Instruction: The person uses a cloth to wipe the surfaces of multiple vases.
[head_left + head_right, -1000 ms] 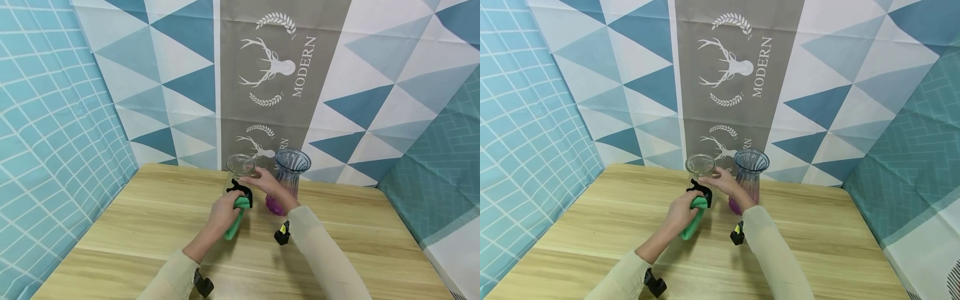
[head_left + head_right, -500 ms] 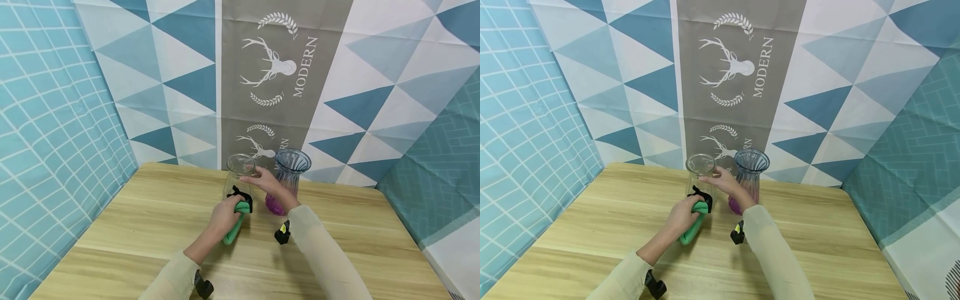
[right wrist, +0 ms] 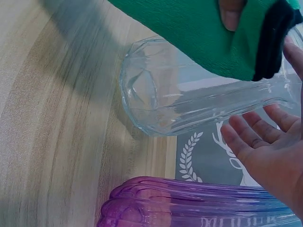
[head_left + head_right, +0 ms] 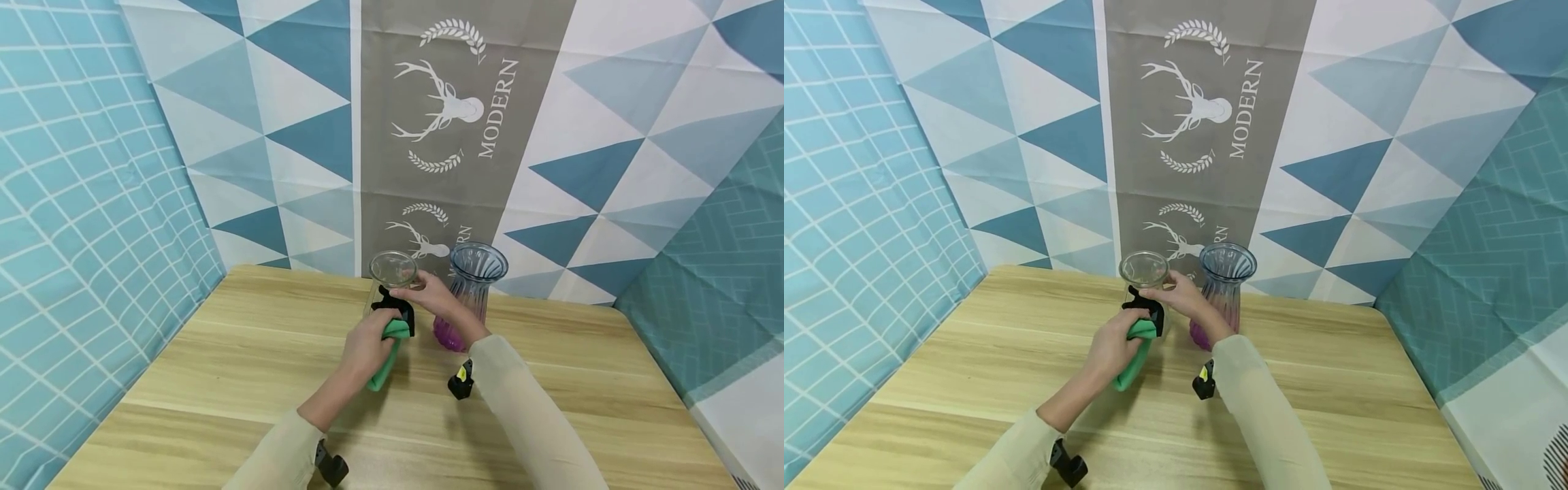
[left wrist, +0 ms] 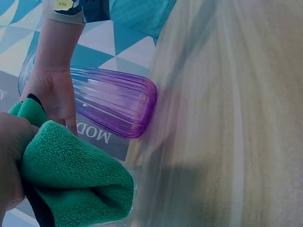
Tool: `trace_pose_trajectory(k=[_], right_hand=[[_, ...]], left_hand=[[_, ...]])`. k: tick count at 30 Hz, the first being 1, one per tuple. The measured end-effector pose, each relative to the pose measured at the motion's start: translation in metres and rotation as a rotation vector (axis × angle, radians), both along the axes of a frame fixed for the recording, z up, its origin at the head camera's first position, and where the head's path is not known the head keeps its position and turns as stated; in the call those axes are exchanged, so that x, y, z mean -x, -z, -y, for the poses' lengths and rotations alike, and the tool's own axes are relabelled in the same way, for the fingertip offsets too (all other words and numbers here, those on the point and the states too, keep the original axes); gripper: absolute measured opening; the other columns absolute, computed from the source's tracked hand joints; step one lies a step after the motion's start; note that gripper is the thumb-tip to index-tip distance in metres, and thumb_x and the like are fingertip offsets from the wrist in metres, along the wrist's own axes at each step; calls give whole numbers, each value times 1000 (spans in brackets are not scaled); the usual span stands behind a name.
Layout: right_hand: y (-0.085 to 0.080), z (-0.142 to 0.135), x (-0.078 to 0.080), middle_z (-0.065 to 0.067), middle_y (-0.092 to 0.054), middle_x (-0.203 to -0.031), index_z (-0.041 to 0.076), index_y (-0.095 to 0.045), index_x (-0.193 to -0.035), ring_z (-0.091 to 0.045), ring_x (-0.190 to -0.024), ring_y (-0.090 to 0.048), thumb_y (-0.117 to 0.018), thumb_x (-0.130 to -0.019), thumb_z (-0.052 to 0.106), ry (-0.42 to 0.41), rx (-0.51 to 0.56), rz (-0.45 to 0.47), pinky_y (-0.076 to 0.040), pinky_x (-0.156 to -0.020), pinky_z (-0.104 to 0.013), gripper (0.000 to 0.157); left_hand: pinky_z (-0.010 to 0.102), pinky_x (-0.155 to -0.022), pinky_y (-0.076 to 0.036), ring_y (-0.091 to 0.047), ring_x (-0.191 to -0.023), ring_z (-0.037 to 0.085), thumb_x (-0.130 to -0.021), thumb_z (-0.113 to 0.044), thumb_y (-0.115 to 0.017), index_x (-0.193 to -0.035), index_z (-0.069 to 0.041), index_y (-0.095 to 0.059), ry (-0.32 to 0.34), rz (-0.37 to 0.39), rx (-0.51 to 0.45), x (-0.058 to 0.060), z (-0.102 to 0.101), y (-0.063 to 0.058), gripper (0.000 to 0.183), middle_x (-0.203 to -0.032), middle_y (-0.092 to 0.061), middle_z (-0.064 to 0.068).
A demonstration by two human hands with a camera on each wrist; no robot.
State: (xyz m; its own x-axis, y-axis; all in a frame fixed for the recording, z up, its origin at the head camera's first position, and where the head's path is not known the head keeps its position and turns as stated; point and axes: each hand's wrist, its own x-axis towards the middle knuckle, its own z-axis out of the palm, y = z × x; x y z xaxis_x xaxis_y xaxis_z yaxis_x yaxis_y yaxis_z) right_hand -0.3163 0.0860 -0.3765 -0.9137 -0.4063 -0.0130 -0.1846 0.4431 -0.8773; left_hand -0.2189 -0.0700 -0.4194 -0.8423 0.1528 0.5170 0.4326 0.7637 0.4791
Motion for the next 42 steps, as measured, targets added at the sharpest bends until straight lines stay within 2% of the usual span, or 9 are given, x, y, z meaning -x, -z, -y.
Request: trace_pose_trajectory(k=[6, 21, 28, 33, 38, 42], right_hand=[[0, 0, 0, -5, -57, -128, 13, -52, -130, -26, -115, -56, -69, -82, 44, 5, -12, -14, -47, -94, -43, 60], [-2, 0, 1, -7, -57, -127, 12, -52, -129, -25, -114, -57, -69, -81, 43, 13, -21, -12, -47, -95, -43, 60], [-2, 0, -1, -7, -56, -128, 15, -52, -128, -25, -114, -56, -70, -80, 46, 22, -23, -5, -47, -95, -43, 60], [-3, 0, -2, -9, -56, -128, 12, -51, -130, -27, -115, -56, -69, -81, 46, 15, -17, -2, -46, -95, -45, 62], [-3, 0, -2, -8, -56, -128, 12, -50, -131, -27, -116, -55, -69, -81, 45, 9, -16, -3, -46, -95, -45, 63], [-2, 1, -1, -7, -57, -126, 13, -51, -129, -25, -114, -56, -70, -79, 47, 24, -27, -13, -47, -94, -43, 63]], left_hand=[[38, -78, -54, -63, -96, 18, -77, 0, -71, -108, -16, -61, -5, -1, 27, 2, -2, 0, 37, -109, -65, 2], [39, -73, -53, -62, -92, 20, -80, -4, -70, -109, -17, -60, 0, 86, 65, 2, -2, 4, 33, -106, -65, 3], [36, -66, -51, -61, -80, 18, -80, -4, -69, -106, -17, -61, 14, 152, 112, 3, 0, 10, 31, -100, -65, 4], [37, -67, -52, -63, -85, 22, -79, -4, -69, -108, -16, -61, 18, 183, 140, 3, 1, 12, 32, -104, -66, 6], [36, -66, -51, -62, -83, 19, -79, -2, -68, -107, -17, -61, 21, 152, 109, 0, 1, 10, 32, -103, -65, 4], [36, -69, -53, -61, -85, 17, -77, 2, -67, -106, -17, -61, 24, 47, 49, -2, 0, 1, 35, -103, -65, 2]])
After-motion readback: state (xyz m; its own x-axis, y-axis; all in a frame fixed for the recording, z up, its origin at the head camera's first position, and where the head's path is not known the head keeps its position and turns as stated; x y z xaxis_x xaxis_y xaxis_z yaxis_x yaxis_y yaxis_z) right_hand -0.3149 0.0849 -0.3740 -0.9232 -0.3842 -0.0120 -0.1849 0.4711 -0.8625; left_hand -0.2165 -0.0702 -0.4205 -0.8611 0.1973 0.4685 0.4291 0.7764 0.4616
